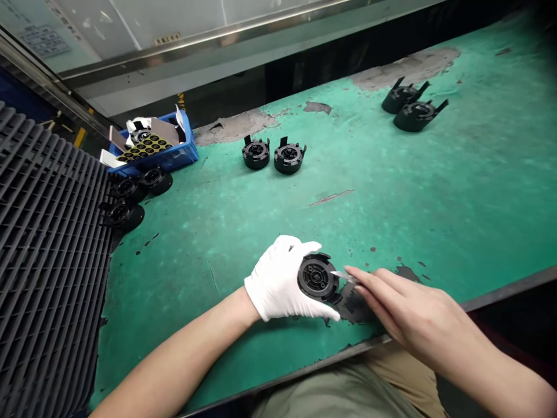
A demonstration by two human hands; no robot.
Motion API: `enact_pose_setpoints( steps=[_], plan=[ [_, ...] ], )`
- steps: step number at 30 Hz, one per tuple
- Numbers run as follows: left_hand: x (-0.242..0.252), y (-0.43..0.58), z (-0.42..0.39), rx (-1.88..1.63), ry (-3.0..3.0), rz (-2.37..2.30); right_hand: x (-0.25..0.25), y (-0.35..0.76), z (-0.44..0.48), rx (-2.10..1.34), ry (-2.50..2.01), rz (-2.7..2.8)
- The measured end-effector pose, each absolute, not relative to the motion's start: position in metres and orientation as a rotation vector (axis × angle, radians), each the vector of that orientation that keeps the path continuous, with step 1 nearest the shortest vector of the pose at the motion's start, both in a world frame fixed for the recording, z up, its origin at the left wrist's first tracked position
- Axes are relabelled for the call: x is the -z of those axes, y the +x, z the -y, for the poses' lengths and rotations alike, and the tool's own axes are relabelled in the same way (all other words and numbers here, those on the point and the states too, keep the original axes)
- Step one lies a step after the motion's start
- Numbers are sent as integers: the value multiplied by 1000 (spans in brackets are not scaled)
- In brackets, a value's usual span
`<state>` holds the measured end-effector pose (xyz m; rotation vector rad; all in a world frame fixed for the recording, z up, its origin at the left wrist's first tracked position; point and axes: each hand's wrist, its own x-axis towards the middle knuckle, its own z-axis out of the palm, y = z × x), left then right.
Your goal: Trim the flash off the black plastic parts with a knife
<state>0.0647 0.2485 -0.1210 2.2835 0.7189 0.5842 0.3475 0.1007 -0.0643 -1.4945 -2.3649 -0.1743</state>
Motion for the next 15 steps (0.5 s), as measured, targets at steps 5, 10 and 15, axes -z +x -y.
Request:
enact_pose_setpoints(
  steps=[5, 10, 15],
  plan=[
    [105, 72, -260, -395, 2278, -617, 60, 374, -135, 208, -1292, 2549],
    [98, 75, -266, -360, 2251, -574, 60, 382, -155, 133, -1190, 2650],
    [100, 74, -266, -378, 2247, -546, 59, 387, -161, 39, -1096, 2712]
  ],
)
